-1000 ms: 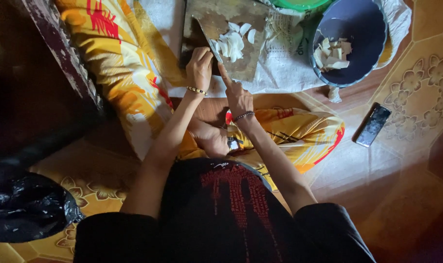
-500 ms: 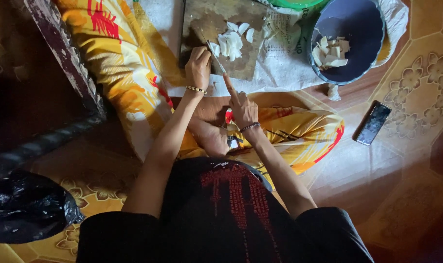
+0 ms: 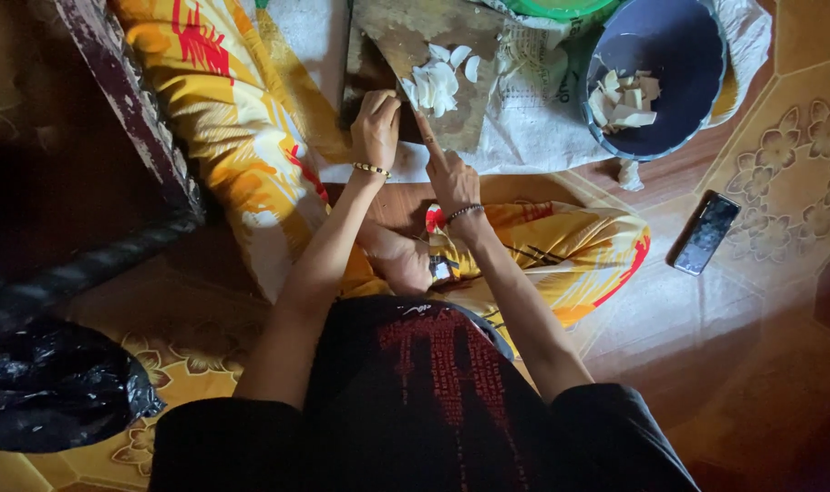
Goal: A person sitting on the floor slices a white vegetable into thin pieces on a wooden cutting board using a knife.
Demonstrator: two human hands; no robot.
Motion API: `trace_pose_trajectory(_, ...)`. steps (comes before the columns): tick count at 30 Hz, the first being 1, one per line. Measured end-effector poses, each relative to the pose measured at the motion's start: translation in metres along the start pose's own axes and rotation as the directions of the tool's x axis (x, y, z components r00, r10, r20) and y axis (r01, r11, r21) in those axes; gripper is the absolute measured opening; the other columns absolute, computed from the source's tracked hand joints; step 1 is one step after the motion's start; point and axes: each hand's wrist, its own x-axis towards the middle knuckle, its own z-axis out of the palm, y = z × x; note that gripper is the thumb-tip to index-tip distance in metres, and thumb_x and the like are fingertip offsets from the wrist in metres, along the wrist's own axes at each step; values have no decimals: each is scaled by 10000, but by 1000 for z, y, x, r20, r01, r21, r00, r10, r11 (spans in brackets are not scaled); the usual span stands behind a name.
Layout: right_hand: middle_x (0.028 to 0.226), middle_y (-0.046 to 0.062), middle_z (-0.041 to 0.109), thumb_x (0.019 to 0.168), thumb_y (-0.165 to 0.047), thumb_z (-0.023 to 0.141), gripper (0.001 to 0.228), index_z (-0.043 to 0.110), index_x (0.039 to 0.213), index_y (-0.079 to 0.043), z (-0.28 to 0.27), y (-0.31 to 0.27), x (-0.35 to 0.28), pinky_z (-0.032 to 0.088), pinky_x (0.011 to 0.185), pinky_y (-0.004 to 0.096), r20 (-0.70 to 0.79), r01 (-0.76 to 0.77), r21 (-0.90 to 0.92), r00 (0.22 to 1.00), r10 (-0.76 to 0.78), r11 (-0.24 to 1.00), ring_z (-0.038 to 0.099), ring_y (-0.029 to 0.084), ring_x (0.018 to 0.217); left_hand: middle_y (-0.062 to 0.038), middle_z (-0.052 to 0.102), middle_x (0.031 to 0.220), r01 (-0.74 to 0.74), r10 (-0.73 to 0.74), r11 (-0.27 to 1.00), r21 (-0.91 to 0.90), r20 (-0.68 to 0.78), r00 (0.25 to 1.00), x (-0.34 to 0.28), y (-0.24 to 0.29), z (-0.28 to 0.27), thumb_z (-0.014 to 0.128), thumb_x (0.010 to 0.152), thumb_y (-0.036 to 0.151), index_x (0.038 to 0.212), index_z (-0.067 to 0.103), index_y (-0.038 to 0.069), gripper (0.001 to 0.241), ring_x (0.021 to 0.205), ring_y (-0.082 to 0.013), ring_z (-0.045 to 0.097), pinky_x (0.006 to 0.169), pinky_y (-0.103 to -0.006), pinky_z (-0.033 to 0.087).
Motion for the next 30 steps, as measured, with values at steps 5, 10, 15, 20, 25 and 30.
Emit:
trace_pose_trajectory(5,631,32,575,972,-106,649,885,171,1626,-462,-23,-2,-27,355,344,397,82,-29,59,996,25,998,417,141,392,-72,690,1058,-1,1,1000,6,-20,1000,-5,-3,6,733,779,-80,896,656,-15,154,937,-258,668,807,-356,562)
trace_pose_trajectory(10,721,49,592,928,-57,648,953,141,1633,-450,-29,-4,-36,369,353,391,123,-12,53,992,6,999,426,141,416,-63,664,1047,1,-1,1000,-6,-6,1000,-1,4,1,707,801,-83,905,642,-6,144,916,-249,657,800,-353,551)
trace_pose_trajectory(15,673,64,570,956,-52,621,930,115,1647,-414,-15,-14,-12,402,352,406,154,-9,-10,988,11,1000,441,146,406,-31,646,1019,-1,1,1000,9,6,1000,5,12,-7,680,819,-77,925,650,16,144,896,-227,641,767,-353,545)
trace_pose_trajectory(20,624,30,562,891,-85,661,967,167,1627,-473,8,-4,1,399,360,383,25,-5,-58,1000,7,998,468,137,402,-52,672,1047,6,-6,1000,18,-10,1000,-3,-3,6,719,771,-101,893,646,13,182,911,-239,667,775,-355,559)
trace_pose_trajectory(25,628,48,579,932,-108,655,906,185,1626,-452,-18,-6,-20,392,371,427,65,-41,33,997,38,999,457,177,397,-60,678,1047,26,-26,1000,-16,-8,1000,-2,1,4,709,769,-96,903,644,-7,173,926,-247,663,804,-350,551)
trace_pose_trajectory(30,671,46,579,918,-96,649,931,165,1636,-438,-26,-9,-34,370,350,397,103,-20,22,995,18,1000,444,153,404,-51,656,1029,13,-13,1000,-6,-1,1000,2,6,-2,710,771,-89,882,613,-1,172,909,-245,647,782,-355,529)
